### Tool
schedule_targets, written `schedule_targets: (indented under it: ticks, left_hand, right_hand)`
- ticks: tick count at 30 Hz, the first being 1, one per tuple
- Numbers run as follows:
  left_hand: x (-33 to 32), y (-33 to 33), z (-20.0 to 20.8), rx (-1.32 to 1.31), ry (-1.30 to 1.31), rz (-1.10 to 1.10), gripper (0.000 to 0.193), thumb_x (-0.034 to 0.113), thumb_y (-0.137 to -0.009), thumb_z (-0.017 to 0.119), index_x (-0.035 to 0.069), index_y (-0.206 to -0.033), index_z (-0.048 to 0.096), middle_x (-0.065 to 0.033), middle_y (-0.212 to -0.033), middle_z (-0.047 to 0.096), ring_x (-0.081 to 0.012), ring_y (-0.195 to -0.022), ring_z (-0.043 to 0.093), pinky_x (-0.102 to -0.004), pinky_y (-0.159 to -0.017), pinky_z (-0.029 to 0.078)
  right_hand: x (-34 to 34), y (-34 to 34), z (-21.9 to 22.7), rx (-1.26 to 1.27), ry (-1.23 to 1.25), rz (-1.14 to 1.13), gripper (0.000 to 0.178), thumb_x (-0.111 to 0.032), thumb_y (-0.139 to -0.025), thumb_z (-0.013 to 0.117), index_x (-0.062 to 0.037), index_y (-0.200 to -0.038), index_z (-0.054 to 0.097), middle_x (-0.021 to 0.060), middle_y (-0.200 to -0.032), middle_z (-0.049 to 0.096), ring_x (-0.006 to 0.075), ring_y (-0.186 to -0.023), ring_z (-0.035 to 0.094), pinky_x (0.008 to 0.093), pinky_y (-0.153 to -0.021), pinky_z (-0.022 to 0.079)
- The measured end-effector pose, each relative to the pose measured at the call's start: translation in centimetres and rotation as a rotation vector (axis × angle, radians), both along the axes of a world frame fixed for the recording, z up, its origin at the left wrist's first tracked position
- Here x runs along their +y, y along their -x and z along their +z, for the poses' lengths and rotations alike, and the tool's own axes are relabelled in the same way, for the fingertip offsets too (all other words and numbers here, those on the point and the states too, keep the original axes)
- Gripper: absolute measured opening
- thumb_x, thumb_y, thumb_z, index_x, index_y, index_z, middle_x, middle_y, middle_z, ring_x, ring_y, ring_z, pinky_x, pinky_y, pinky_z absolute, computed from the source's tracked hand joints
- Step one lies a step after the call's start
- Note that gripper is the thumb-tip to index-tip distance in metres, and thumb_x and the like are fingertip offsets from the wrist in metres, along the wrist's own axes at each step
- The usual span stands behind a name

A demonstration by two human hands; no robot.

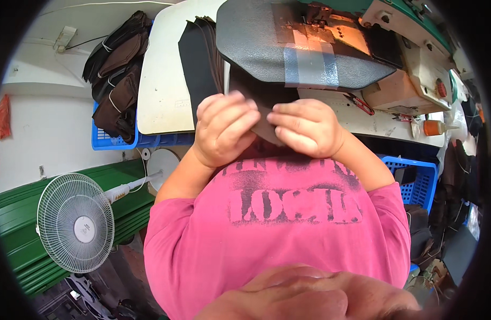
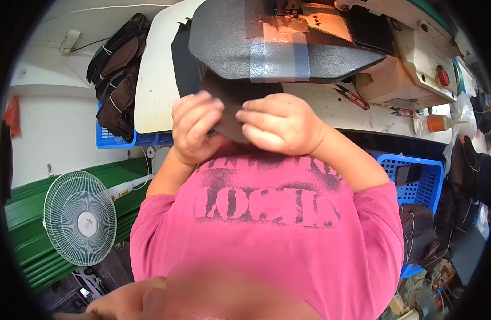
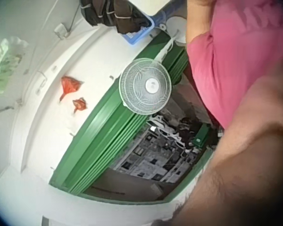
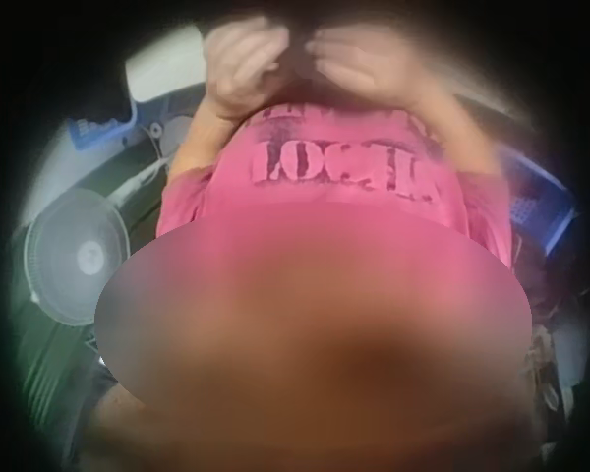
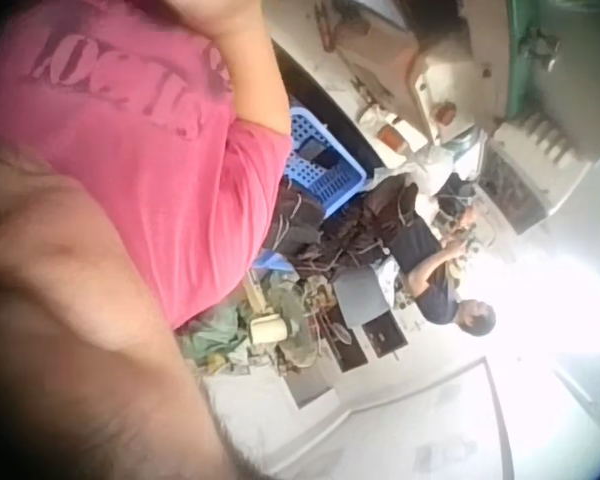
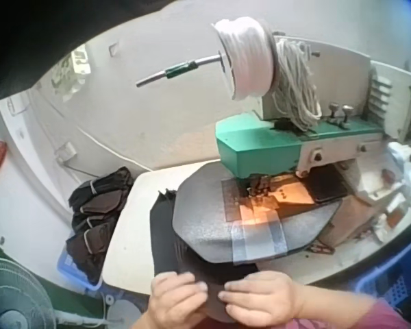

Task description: The person repeatedly takes leather strips and feeds them one by one through a skiving machine to thin their edges.

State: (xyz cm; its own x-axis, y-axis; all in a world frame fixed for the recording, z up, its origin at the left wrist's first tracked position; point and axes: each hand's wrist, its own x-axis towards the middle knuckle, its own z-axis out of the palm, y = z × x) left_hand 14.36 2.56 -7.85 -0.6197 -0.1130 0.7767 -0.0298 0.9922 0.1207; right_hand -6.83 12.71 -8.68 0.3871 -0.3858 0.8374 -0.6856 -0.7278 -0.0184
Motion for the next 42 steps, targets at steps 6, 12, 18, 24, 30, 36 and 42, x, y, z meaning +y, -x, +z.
schedule_targets:
  ticks: [6,12,18,24,30,36,42]
  left_hand:
    - [0.4,0.4,7.0,0.011,-0.345,-0.687,0.017,0.000,-0.074,0.070,0.009,-0.088,0.067,-0.0043,-0.084,0.064,-0.0193,-0.074,0.061,-0.0358,-0.073,0.052]
    - [-3.3,6.8,8.3,-0.092,-0.354,0.208,0.034,0.007,-0.072,0.078,0.007,-0.105,0.068,-0.0102,-0.103,0.068,-0.0234,-0.092,0.063,-0.0359,-0.083,0.048]
    - [-3.9,9.9,7.6,-0.426,0.094,0.172,0.024,0.013,-0.083,0.061,0.019,-0.104,0.072,0.0005,-0.105,0.071,-0.0185,-0.099,0.064,-0.0348,-0.080,0.034]
    - [-1.9,12.5,7.8,-0.455,0.110,0.333,0.029,0.029,-0.085,0.062,0.015,-0.108,0.070,-0.0009,-0.106,0.069,-0.0193,-0.101,0.062,-0.0381,-0.083,0.034]
    - [-1.8,13.5,7.4,-0.453,0.117,0.379,0.033,0.034,-0.084,0.063,0.015,-0.110,0.071,-0.0027,-0.110,0.066,-0.0214,-0.103,0.060,-0.0418,-0.087,0.032]
    - [-1.6,13.9,7.6,-0.464,0.130,0.402,0.032,0.035,-0.084,0.064,0.015,-0.107,0.071,-0.0042,-0.103,0.068,-0.0229,-0.099,0.062,-0.0423,-0.084,0.032]
    - [-1.7,14.4,7.7,-0.459,0.077,0.398,0.030,0.036,-0.082,0.067,0.017,-0.104,0.072,-0.0059,-0.097,0.071,-0.0239,-0.097,0.064,-0.0416,-0.082,0.032]
  right_hand:
    - [0.5,0.7,0.0,-0.376,-0.571,0.260,0.038,-0.021,-0.071,0.077,-0.0037,-0.102,0.064,0.0148,-0.109,0.067,0.0344,-0.099,0.064,0.0422,-0.083,0.052]
    - [1.9,-0.1,-0.4,-0.461,-0.840,0.418,0.016,-0.014,-0.087,0.067,0.0000,-0.095,0.066,0.0189,-0.086,0.065,0.0323,-0.077,0.065,0.0370,-0.067,0.050]
    - [4.4,1.3,0.1,-0.798,-1.014,0.576,0.021,-0.012,-0.094,0.060,0.0027,-0.109,0.064,0.0117,-0.103,0.069,0.0184,-0.097,0.064,0.0310,-0.085,0.049]
    - [5.5,2.2,-0.3,-0.986,-1.155,0.699,0.032,-0.013,-0.096,0.058,0.0025,-0.123,0.057,0.0078,-0.121,0.062,0.0148,-0.113,0.055,0.0310,-0.098,0.043]
    - [5.9,2.8,-0.8,-0.964,-1.146,0.674,0.034,-0.012,-0.096,0.058,0.0021,-0.126,0.054,0.0085,-0.125,0.061,0.0153,-0.115,0.054,0.0319,-0.100,0.042]
    - [5.9,2.9,-1.1,-1.078,-1.193,0.704,0.035,-0.013,-0.095,0.059,0.0025,-0.127,0.054,0.0086,-0.124,0.061,0.0157,-0.116,0.054,0.0324,-0.101,0.042]
    - [5.8,3.4,-1.4,-0.931,-1.067,0.643,0.030,-0.013,-0.095,0.061,0.0036,-0.119,0.060,0.0094,-0.119,0.064,0.0160,-0.110,0.057,0.0320,-0.096,0.045]
